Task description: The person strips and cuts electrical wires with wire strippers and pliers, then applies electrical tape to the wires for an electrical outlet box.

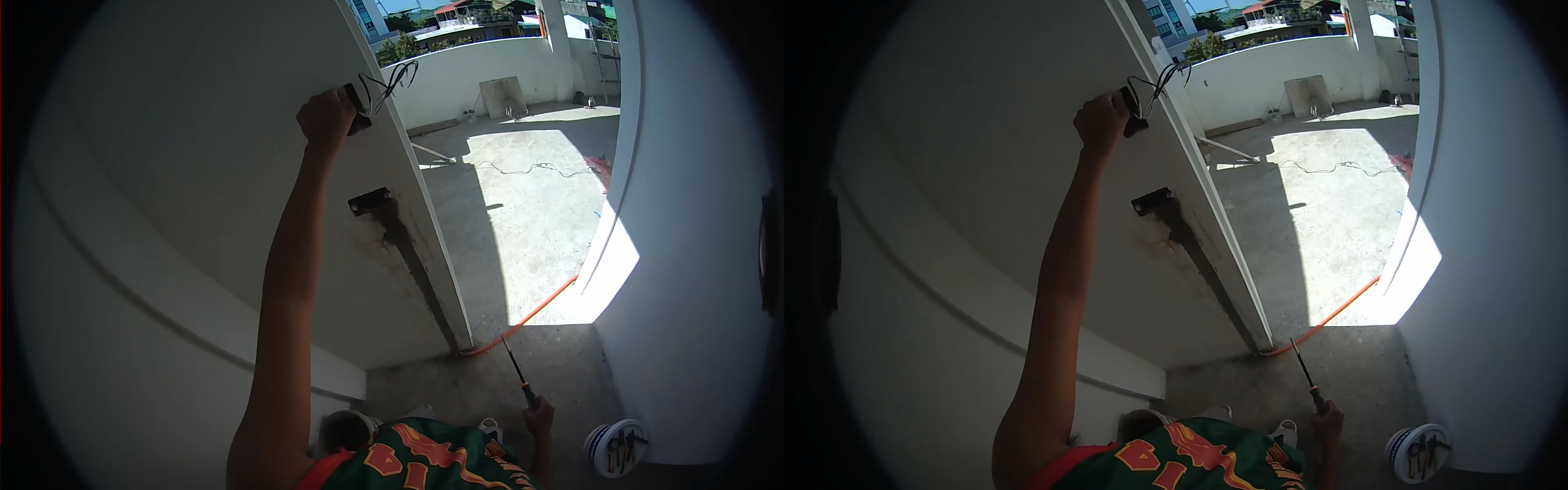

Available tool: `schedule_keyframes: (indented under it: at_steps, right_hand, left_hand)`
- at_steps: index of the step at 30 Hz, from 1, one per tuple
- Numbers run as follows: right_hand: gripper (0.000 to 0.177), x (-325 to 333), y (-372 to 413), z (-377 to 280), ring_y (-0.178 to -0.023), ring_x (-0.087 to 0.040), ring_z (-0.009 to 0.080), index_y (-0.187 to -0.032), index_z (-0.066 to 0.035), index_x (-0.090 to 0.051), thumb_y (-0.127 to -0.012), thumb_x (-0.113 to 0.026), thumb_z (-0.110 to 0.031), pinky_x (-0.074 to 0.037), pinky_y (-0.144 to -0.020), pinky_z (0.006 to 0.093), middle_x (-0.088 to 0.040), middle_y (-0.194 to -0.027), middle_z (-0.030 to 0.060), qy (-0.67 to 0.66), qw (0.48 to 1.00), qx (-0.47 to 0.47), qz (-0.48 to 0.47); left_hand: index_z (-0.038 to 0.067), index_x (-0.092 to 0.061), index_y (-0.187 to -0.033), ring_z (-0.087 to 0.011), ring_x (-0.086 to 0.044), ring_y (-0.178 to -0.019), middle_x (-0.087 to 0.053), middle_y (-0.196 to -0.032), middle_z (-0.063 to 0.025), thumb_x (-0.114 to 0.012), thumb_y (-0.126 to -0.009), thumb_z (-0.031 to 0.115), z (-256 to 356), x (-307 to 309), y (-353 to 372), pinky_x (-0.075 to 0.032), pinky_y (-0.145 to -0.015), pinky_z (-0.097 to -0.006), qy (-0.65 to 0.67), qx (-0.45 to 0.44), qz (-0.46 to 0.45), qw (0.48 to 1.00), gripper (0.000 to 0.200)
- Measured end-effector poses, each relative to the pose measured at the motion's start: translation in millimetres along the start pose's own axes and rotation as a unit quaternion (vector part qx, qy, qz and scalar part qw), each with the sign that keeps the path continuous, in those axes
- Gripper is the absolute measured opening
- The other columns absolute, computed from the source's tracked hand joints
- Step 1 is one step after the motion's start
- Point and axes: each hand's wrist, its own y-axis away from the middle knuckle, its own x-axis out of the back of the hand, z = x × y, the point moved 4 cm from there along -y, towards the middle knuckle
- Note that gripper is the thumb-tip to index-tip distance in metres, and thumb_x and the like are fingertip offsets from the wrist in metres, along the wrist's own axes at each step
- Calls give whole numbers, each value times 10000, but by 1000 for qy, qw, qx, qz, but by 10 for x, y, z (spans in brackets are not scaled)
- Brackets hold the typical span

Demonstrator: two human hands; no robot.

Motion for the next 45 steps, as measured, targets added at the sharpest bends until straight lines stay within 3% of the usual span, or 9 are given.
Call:
schedule_keyframes:
  at_steps: [5, 8, 17, 23, 32, 36, 39, 42, 45]
  right_hand:
    - [186, 21, 28, 42, -712, -599, 437, -769, 7, -558, -638, -622, -109, -440, -648, 496, -591, -690, 220, 3, 1000, -9, -2]
    - [193, 17, 8, 23, -719, -602, 442, -780, 7, -563, -642, -619, -114, -442, -653, 507, -596, -695, 221, 5, 1000, -3, -9]
    - [228, 17, 53, 80, -755, -615, 448, -800, 9, -579, -641, -644, -141, -462, -680, 507, -616, -721, 222, 9, 999, -16, -31]
    - [261, 1, 96, 203, -801, -617, 456, -829, 6, -596, -637, -655, -159, -464, -707, 525, -629, -758, 236, 53, 997, -12, -47]
    - [274, -59, 116, 246, -823, -617, 458, -842, 13, -604, -631, -650, -157, -468, -733, 522, -634, -787, 248, 49, 997, -23, -55]
    - [283, -63, 92, 265, -817, -623, 453, -850, 9, -611, -625, -651, -158, -475, -729, 513, -639, -784, 241, 49, 997, -19, -61]
    - [278, -71, 68, 272, -813, -626, 447, -844, 3, -616, -623, -653, -160, -481, -726, 506, -644, -784, 232, 48, 997, -6, -63]
    - [264, -44, 44, 229, -812, -630, 441, -830, -1, -617, -623, -656, -162, -484, -728, 505, -644, -785, 230, 62, 996, -9, -62]
    - [255, -69, -2, 269, -813, -633, 437, -816, -3, -612, -629, -657, -171, -485, -735, 508, -644, -784, 233, 65, 996, -19, -65]
  left_hand:
    - [41, -686, -716, -310, -671, -601, -671, -657, -128, -523, -880, 308, -84, -24, 8, -538, -638, -404, 69, 7, 48, 996, 353]
    - [48, -704, -749, -237, -681, -598, -670, -638, -95, -516, -876, 275, -163, 5, 41, -546, -651, -393, 272, 111, -121, 948, 321]
    - [-14, -512, -1282, -181, -692, -611, -695, -700, -95, -610, -769, 132, -168, 97, 195, -558, -613, -302, 90, -43, -424, 900, 542]
    - [-27, -436, -1295, -198, -671, -563, -684, -733, -145, -642, -760, 107, -174, -44, 175, -559, -556, -322, 100, -26, -549, 829, 589]
    - [-83, -427, -1323, -193, -700, -628, -695, -727, -136, -620, -812, 112, -169, -92, 448, -555, -569, -299, 186, 35, -539, 821, 580]
    - [-136, -371, -1361, -162, -685, -591, -690, -689, -121, -614, -819, 116, -197, -14, 378, -549, -577, -292, 365, 108, -413, 827, 645]
    - [-43, -491, -1308, -156, -676, -573, -684, -665, -103, -589, -849, 155, -70, 46, 639, -543, -581, -279, 264, 15, -423, 867, 509]
    - [31, -580, -1225, -154, -673, -565, -686, -672, -95, -576, -884, 218, -258, 51, 479, -540, -586, -276, 315, 106, -266, 905, 390]
    - [31, -607, -1164, -160, -668, -547, -687, -677, -103, -551, -919, 260, -51, 52, 585, -540, -579, -286, 292, 55, -401, 867, 340]
